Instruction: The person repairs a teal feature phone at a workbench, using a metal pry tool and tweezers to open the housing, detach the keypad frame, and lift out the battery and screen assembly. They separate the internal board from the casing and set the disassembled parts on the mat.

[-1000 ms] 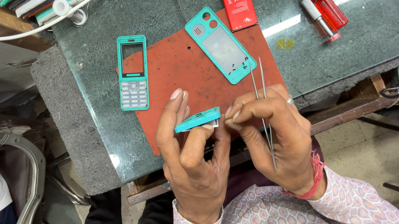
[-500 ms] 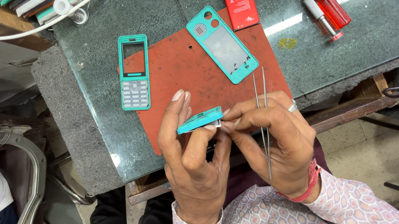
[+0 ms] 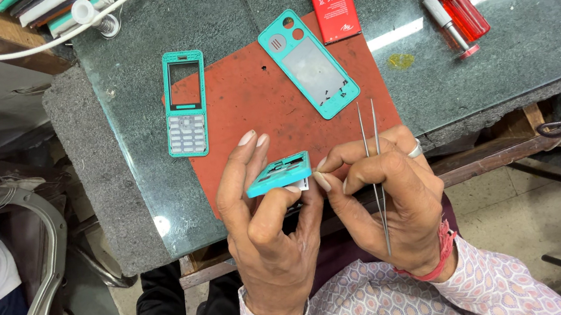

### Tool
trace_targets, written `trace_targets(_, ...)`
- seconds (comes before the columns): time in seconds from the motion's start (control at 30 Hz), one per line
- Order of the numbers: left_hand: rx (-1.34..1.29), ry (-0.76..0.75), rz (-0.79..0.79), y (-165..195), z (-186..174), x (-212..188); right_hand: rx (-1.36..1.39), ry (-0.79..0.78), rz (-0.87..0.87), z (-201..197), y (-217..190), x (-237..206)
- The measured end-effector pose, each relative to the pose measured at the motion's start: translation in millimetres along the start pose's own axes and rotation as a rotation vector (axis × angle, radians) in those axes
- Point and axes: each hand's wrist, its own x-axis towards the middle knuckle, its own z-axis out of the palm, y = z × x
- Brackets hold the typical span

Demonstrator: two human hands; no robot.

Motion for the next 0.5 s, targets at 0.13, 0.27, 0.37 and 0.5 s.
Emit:
trace_targets(0.13, 0.001, -0.004, 0.009, -0.3, 0.7, -0.7, -0.008, 0.002, 0.004, -2.2, 2.3, -1.0)
trace_targets(0.27, -0.004, -0.007, 0.007, -0.2, 0.7, -1.0, -0.015, 0.001, 0.006, -2.8, 4.8, -1.9)
trace_targets(0.37, -0.008, -0.007, 0.002, -0.2, 0.4, -0.4, -0.048, 0.003, 0.029, -3.0, 5.4, -3.3)
trace_targets(0.5, -0.009, -0.012, -0.002, -0.9, -3.6, 0.1, -0.066, -0.002, 0.046, -2.0, 5.5, -5.8)
